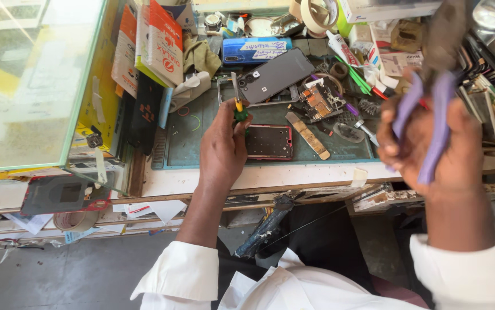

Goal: The person disassembles a red smartphone using a screwdriver and pliers, removes the back cover, and manipulates internal components. They repeatedly pry and adjust parts of the phone's frame and battery area while working at a cluttered repair bench.

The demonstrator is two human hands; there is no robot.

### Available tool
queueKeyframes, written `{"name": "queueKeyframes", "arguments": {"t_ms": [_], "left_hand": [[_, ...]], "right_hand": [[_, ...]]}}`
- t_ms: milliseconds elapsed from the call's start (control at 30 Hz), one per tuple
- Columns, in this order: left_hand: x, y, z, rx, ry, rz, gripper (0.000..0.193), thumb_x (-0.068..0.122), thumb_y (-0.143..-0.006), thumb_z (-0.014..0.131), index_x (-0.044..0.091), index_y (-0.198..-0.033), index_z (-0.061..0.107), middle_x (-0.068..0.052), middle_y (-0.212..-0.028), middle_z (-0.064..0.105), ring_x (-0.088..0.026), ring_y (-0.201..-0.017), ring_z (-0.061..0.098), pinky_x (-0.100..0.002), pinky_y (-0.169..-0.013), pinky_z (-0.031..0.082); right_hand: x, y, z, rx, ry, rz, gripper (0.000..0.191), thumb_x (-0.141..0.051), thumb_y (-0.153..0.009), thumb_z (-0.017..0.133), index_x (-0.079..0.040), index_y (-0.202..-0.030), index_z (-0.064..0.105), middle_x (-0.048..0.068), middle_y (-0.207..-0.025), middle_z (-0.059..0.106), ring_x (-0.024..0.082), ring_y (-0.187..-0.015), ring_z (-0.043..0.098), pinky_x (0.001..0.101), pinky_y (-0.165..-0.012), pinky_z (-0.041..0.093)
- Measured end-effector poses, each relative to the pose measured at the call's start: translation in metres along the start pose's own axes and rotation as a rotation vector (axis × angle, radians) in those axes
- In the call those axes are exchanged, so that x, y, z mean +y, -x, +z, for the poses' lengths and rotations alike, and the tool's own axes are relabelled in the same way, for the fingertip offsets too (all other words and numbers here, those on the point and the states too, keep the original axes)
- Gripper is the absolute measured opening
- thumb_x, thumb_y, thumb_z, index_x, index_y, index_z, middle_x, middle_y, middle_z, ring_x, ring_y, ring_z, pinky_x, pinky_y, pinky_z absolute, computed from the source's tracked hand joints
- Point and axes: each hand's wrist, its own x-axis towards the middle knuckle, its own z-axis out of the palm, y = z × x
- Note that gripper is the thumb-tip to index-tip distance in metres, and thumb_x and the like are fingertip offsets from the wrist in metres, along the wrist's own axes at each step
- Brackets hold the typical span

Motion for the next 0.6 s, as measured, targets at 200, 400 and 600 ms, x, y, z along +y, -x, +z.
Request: {"name": "queueKeyframes", "arguments": {"t_ms": [200,400,600], "left_hand": [[0.002,-0.001,-0.002,-0.012,-0.069,0.018,0.032,0.002,-0.099,0.061,0.009,-0.129,0.055,-0.019,-0.109,0.071,-0.042,-0.099,0.069,-0.049,-0.078,0.053],[0.003,0.0,-0.002,-0.032,-0.089,-0.006,0.03,0.003,-0.099,0.059,0.011,-0.128,0.055,-0.017,-0.111,0.071,-0.043,-0.098,0.067,-0.051,-0.076,0.052],[0.0,-0.002,0.0,-0.036,-0.062,0.008,0.034,0.0,-0.1,0.053,0.01,-0.132,0.051,-0.018,-0.116,0.071,-0.042,-0.104,0.069,-0.054,-0.078,0.052]], "right_hand": [[-0.012,-0.064,0.048,-0.347,1.74,-0.169,0.071,-0.026,-0.076,0.083,-0.004,-0.137,0.054,0.009,-0.089,0.062,0.014,-0.061,0.059,0.0315,-0.051,0.052],[-0.018,-0.118,0.071,-0.515,1.914,-0.313,0.056,-0.031,-0.08,0.08,-0.002,-0.121,0.056,0.005,-0.08,0.062,0.015,-0.062,0.062,0.0327,-0.057,0.052],[0.003,-0.137,0.047,-0.511,1.518,0.359,0.041,-0.029,-0.079,0.07,-0.008,-0.112,0.06,0.003,-0.074,0.051,0.014,-0.057,0.051,0.0299,-0.049,0.044]]}}
